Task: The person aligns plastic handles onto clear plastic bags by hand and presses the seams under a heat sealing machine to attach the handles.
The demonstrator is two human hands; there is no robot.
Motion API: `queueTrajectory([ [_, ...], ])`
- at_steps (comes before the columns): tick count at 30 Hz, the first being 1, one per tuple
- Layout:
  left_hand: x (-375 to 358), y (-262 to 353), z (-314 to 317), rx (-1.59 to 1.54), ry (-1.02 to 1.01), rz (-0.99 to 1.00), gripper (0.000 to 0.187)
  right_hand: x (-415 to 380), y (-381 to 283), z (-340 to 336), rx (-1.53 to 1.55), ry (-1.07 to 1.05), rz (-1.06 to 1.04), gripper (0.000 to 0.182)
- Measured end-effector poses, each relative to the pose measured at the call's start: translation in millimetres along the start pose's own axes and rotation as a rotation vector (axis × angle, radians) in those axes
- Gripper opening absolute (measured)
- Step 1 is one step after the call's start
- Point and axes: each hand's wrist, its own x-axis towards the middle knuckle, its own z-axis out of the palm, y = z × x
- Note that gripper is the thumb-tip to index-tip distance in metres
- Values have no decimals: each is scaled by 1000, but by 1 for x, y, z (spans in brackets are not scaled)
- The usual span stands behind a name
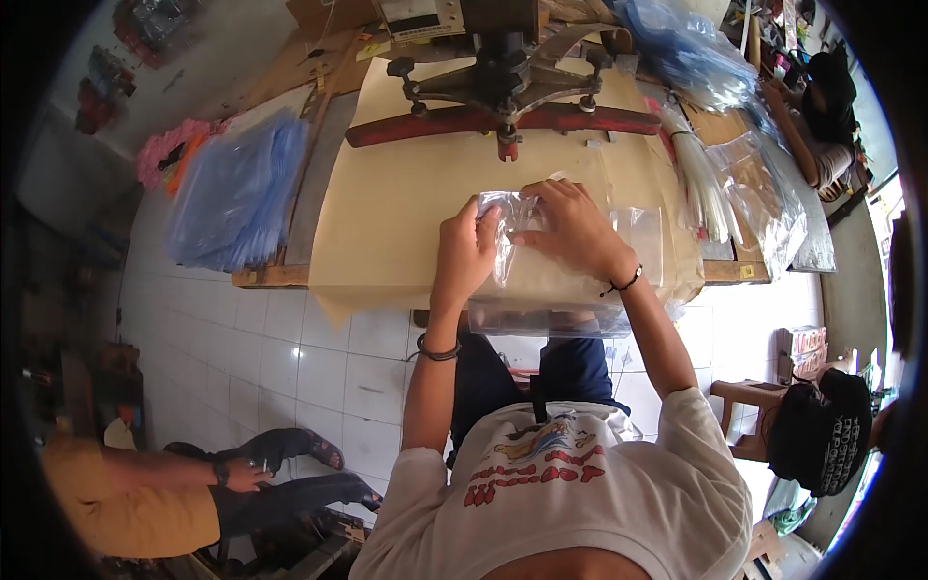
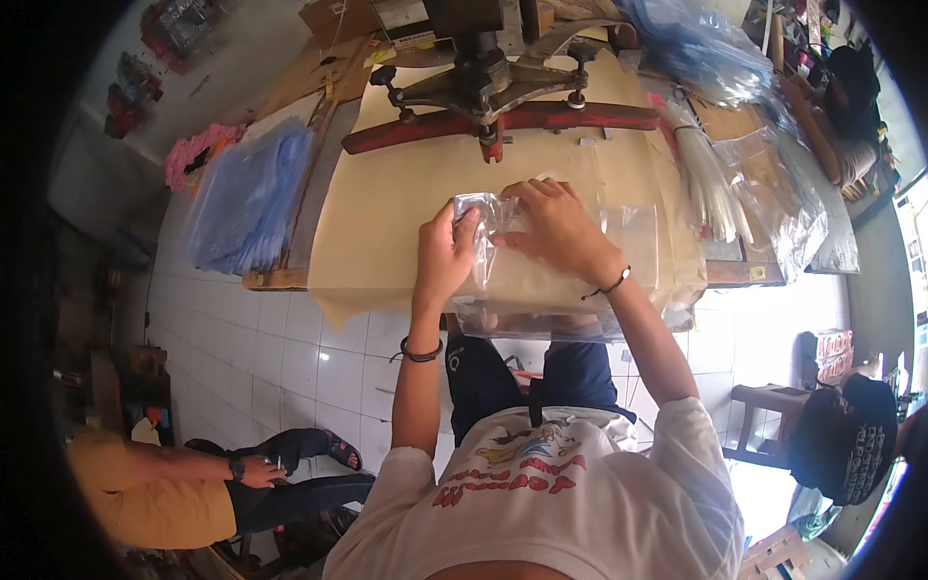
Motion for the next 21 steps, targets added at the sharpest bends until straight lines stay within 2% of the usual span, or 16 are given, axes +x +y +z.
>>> queueTrajectory([
  [3, 1, 1, 1, 101, -46, -85, 19, -5, 5, -5, -16, -19, 31, 45],
  [5, 0, 3, 2, 97, -1, -70, 19, -6, 10, -5, -37, -7, 26, 42],
  [8, -1, 2, 1, 59, 8, -81, 19, -8, 21, -14, -79, 163, -64, 36],
  [9, -1, 2, 0, 38, 6, -91, 19, -10, 25, -24, -58, 191, -109, 29],
  [12, 0, -3, 0, 17, -12, -52, 19, -11, 48, -45, 16, 11, -88, 25],
  [16, -1, 1, -1, 15, -43, -94, 22, -2, 40, -42, 37, -43, -238, 22],
  [21, 0, -2, 1, 19, -15, -92, 23, 12, 43, -38, 7, -107, -229, 21],
])
